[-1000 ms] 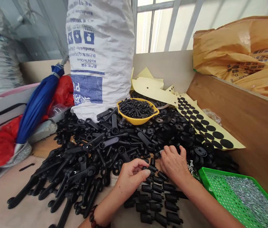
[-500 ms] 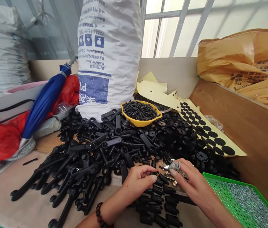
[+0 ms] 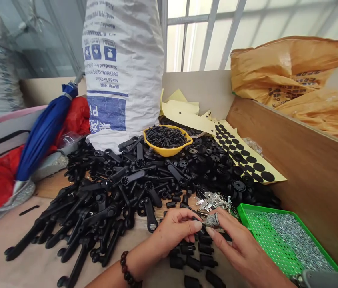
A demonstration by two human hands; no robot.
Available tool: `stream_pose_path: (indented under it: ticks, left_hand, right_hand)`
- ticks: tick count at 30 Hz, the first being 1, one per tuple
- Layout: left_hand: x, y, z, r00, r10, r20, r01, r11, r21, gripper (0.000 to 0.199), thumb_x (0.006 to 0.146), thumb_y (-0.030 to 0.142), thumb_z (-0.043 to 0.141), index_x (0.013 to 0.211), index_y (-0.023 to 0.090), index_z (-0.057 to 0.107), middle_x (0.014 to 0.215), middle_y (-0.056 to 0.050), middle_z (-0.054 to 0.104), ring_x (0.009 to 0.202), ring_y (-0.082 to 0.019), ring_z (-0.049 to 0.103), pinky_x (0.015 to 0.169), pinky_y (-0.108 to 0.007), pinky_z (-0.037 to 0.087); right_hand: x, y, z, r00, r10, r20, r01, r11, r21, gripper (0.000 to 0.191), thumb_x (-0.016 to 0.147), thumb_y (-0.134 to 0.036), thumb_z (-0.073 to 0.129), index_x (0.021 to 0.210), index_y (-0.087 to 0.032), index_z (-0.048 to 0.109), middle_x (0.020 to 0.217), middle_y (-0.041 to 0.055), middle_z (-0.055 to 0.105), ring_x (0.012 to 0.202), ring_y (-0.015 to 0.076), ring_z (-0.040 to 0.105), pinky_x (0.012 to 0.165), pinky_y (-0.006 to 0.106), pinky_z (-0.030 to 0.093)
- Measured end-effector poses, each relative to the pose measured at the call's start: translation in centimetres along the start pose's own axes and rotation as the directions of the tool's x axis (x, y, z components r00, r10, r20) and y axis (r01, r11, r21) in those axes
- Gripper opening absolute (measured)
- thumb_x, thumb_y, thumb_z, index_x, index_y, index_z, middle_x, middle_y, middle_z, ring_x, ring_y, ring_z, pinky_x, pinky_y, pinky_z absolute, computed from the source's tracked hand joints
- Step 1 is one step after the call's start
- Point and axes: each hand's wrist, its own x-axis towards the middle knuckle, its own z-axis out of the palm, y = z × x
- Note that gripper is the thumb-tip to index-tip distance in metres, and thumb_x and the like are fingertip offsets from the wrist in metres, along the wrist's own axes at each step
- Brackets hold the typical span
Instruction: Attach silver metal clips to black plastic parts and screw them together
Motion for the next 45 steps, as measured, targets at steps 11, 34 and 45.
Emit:
stream_pose_path:
  ticks: [11,34,45]
  left_hand:
    - [0.2,0.4,1.0,0.962,-0.080,0.260,0.068,0.996,0.055,0.029,0.065,0.041,0.073,0.076,0.014,0.072,0.061,0.002,0.058,0.050,-0.007,0.045,0.050,-0.019,0.038]
    - [-0.4,-0.6,3.4,0.987,-0.118,0.106,0.155,0.857,-0.491,0.036,0.058,0.032,0.085,0.079,0.009,0.067,0.062,-0.002,0.064,0.045,-0.007,0.057,0.046,-0.015,0.043]
    - [-0.5,-0.7,3.7,0.994,-0.106,0.032,0.106,0.830,-0.547,0.035,0.058,0.032,0.085,0.076,0.009,0.065,0.061,-0.002,0.065,0.044,-0.006,0.056,0.046,-0.015,0.044]
  right_hand:
    - [-1.2,-1.3,-2.1,0.978,-0.057,0.199,0.040,0.995,0.087,0.012,0.088,-0.016,0.041,0.082,-0.023,0.049,0.074,-0.0006,0.056,0.065,0.0137,0.055,0.059,0.024,0.048]
    - [-2.8,-0.6,-0.9,0.973,0.201,-0.109,-0.128,0.873,0.470,0.020,0.093,-0.032,0.047,0.111,-0.024,0.050,0.093,0.0058,0.064,0.080,0.0169,0.063,0.070,0.027,0.054]
    - [-2.6,-1.2,-2.3,0.978,-0.126,-0.169,0.108,0.988,-0.110,0.012,0.093,-0.022,0.042,0.099,-0.023,0.052,0.081,0.0019,0.060,0.069,0.0148,0.061,0.059,0.023,0.049]
